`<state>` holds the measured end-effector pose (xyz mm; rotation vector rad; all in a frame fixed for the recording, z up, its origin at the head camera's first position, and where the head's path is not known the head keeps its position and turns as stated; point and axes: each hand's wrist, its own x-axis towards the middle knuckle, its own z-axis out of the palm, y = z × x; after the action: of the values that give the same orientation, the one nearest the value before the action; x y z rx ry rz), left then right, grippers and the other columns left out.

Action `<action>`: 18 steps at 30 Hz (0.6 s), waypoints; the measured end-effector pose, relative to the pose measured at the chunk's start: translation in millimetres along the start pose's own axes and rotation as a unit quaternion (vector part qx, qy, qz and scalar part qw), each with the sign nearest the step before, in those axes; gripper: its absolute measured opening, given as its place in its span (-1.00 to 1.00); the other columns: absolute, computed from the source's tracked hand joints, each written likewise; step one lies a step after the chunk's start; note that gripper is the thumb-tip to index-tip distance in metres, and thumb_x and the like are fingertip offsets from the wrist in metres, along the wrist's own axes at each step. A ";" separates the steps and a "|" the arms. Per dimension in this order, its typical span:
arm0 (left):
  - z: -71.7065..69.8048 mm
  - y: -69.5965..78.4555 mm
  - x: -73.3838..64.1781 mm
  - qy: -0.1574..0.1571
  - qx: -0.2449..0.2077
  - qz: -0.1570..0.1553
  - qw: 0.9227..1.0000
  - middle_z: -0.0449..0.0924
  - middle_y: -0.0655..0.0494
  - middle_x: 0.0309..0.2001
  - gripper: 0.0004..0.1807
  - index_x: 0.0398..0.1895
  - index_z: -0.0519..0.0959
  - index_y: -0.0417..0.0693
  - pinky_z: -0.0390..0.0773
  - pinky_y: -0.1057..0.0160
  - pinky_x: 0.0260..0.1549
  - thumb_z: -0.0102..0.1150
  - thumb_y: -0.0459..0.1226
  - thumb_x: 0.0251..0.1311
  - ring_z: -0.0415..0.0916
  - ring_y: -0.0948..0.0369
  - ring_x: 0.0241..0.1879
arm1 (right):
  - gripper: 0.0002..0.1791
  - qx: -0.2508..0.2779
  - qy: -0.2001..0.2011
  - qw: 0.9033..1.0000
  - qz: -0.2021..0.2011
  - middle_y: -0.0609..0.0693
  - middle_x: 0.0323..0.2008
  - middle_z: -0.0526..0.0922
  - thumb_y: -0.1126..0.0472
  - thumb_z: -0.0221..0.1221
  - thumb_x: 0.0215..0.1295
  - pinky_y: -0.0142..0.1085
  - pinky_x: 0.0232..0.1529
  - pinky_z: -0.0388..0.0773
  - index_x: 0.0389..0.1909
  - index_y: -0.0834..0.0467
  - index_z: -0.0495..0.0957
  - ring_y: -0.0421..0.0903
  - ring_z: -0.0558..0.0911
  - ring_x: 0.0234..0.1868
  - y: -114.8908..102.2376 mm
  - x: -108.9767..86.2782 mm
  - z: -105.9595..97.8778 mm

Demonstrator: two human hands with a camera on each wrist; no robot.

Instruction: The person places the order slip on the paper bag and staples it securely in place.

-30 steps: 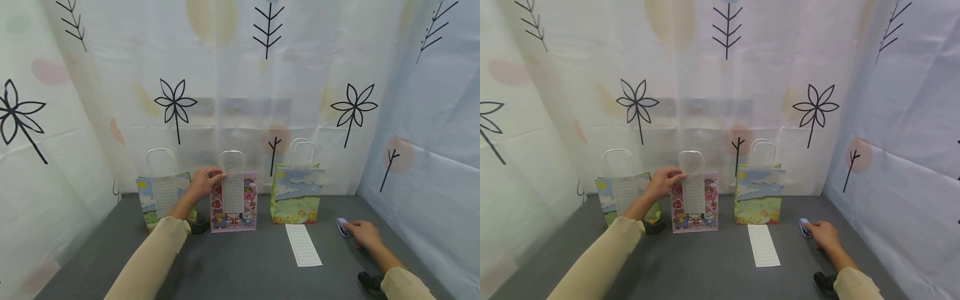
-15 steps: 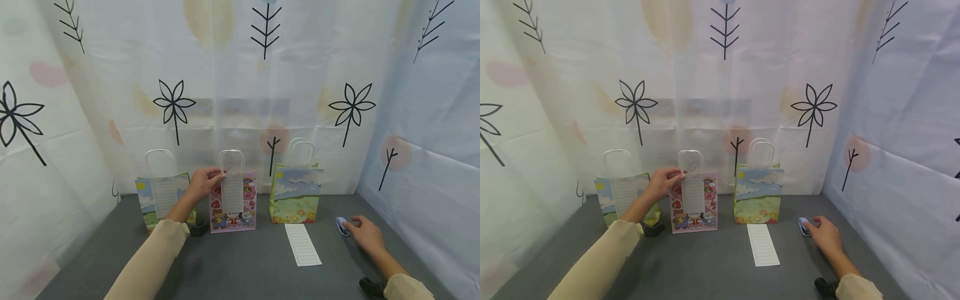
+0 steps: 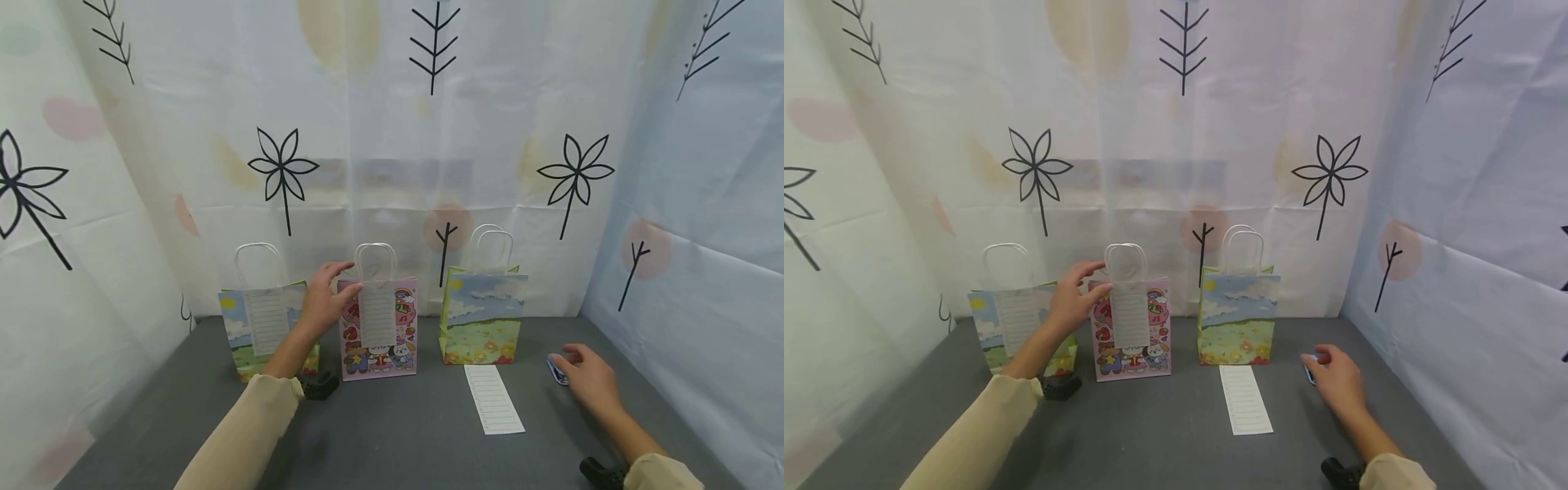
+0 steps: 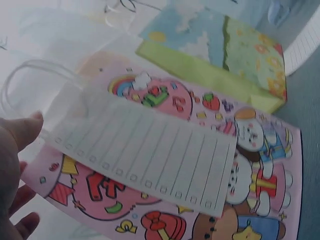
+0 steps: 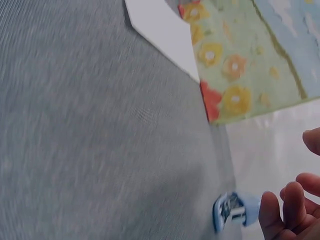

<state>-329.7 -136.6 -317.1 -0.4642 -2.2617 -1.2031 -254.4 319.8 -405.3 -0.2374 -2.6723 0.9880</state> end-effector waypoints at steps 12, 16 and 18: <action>-10.0 18.0 -19.1 0.056 -0.041 0.036 0.997 0.44 0.03 0.19 -0.61 0.13 0.57 -0.09 0.26 -0.10 0.20 0.30 -0.22 0.25 0.29 0.06 0.24 | -0.43 0.030 0.024 0.999 -0.011 0.36 0.02 0.48 -0.01 0.08 0.43 0.10 -0.13 0.40 0.21 0.36 0.35 0.26 0.46 -0.02 -30.1 2.2 5.0; -9.0 25.0 -27.0 0.059 -0.054 0.052 0.995 0.46 0.02 0.17 -0.63 0.10 0.58 -0.09 0.26 -0.08 0.20 0.31 -0.25 0.24 0.31 0.09 0.24 | -0.42 0.029 0.031 0.999 -0.020 0.35 0.03 0.49 -0.02 0.08 0.43 0.05 -0.18 0.43 0.23 0.35 0.34 0.21 0.50 -0.09 -37.7 6.0 3.7; -8.4 27.9 -32.3 0.059 -0.058 0.057 0.995 0.48 0.01 0.16 -0.65 0.09 0.59 -0.11 0.25 -0.11 0.21 0.30 -0.26 0.24 0.32 0.08 0.23 | -0.43 0.030 0.034 0.999 -0.029 0.34 0.03 0.49 -0.01 0.09 0.43 0.03 -0.20 0.45 0.23 0.35 0.35 0.19 0.53 -0.13 -40.3 9.6 3.9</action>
<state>-286.9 -130.0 -314.3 -0.5442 -2.0460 -1.2742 -267.0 289.4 -379.7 -0.1776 -2.5692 1.0219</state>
